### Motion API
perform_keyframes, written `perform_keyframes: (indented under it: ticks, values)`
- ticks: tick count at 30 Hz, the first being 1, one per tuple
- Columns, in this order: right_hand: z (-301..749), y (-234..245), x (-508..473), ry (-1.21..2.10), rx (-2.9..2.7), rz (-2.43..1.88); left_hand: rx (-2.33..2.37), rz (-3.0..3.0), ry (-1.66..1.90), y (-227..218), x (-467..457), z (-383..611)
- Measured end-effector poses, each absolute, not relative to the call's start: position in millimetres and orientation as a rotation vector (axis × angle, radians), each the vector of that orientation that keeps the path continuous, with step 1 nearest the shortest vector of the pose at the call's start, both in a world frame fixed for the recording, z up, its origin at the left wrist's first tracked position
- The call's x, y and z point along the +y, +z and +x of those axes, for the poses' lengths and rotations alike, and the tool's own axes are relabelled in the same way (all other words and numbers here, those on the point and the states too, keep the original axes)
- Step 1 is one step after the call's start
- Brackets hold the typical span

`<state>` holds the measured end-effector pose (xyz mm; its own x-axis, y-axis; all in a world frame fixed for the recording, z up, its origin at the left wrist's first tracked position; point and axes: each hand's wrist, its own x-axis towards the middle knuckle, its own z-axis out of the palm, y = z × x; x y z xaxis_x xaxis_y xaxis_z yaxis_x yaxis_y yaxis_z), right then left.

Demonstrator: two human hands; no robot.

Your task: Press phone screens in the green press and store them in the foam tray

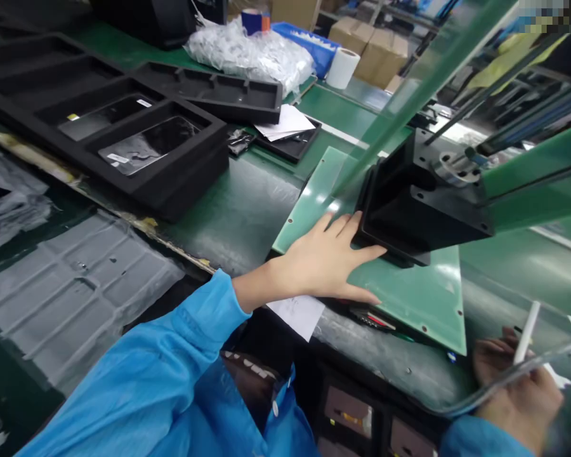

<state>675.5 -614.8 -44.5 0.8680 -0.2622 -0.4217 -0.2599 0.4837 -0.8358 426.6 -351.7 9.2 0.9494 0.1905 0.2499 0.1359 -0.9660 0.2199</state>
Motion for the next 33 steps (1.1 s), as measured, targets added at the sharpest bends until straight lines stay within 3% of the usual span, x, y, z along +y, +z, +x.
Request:
perform_keyframes:
  ticks: [5,14,26,33]
  values:
    - [691,-60,-631,0.132,0.236,-0.915,0.218,2.921,0.329,11,-351,427]
    - [700,-69,-639,0.173,0.189,-0.833,0.185,2.884,0.178,20,-345,439]
    - [709,-80,-651,0.26,0.039,-0.847,0.336,2.929,0.359,17,-349,449]
    - [704,-68,-644,0.227,0.178,-0.993,0.405,2.345,0.409,31,-349,465]
